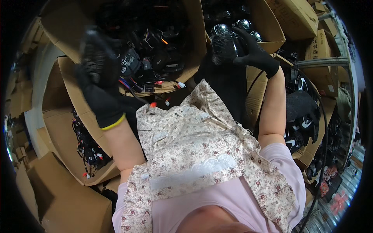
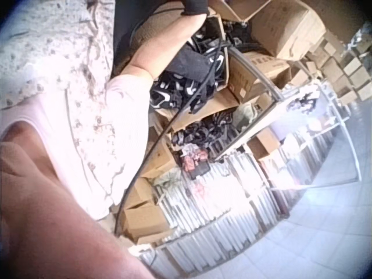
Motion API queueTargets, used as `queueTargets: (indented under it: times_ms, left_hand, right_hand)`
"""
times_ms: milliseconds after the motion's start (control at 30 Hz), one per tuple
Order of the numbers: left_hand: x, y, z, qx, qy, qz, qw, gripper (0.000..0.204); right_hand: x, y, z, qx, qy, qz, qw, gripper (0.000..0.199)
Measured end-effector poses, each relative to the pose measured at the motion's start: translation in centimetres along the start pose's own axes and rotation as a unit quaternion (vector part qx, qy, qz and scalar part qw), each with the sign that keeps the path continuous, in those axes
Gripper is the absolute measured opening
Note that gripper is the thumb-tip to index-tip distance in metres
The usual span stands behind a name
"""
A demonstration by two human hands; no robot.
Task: Sorting and inspecting electronic devices and their wiring from large cardboard boxes on a warehouse floor.
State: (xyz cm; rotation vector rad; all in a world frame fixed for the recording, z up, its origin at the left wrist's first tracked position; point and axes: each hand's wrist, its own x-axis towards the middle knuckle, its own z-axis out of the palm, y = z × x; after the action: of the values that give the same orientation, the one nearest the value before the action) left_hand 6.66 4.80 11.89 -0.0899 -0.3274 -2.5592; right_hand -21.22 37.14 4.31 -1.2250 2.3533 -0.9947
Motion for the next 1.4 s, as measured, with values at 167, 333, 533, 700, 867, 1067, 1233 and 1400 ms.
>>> queueTargets:
  times_ms: [167, 333, 533, 700, 867, 1067, 1233, 1400]
  left_hand:
    - [-2.9, -7.0, -4.1, 0.190, 0.189, -0.060, 0.962, 0.043]
    - [-3.0, -13.9, -7.4, -0.182, 0.123, -0.213, 0.952, 0.047]
    - [-0.8, -19.4, -9.6, -0.170, 0.103, -0.224, 0.954, 0.054]
    - [-0.5, -20.5, -9.9, -0.071, 0.163, -0.186, 0.966, 0.053]
    - [-0.4, -20.7, -11.0, -0.097, 0.169, -0.185, 0.963, 0.047]
    - [-0.4, -18.9, -11.4, -0.088, 0.170, -0.185, 0.964, 0.047]
    - [-1.3, -16.8, -9.2, 0.000, 0.147, -0.170, 0.974, 0.046]
    - [-2.3, -15.8, -10.2, 0.068, 0.145, -0.143, 0.977, 0.046]
  right_hand:
    - [0.2, -0.9, -1.6, 0.183, -0.158, 0.062, 0.968, 0.116]
    - [1.8, 0.7, -1.3, 0.139, -0.184, 0.005, 0.973, 0.113]
    - [1.5, 1.9, 0.0, 0.106, -0.120, -0.033, 0.987, 0.098]
    - [1.2, 2.0, 0.8, 0.080, -0.041, -0.056, 0.994, 0.088]
    - [1.1, 3.4, 0.5, 0.151, 0.054, -0.031, 0.987, 0.073]
    - [0.2, 0.9, -0.9, 0.171, 0.129, -0.020, 0.977, 0.073]
    - [-2.1, -2.3, -1.6, 0.151, 0.207, -0.034, 0.966, 0.090]
    - [-2.9, -3.6, 1.0, 0.188, 0.206, -0.042, 0.959, 0.105]
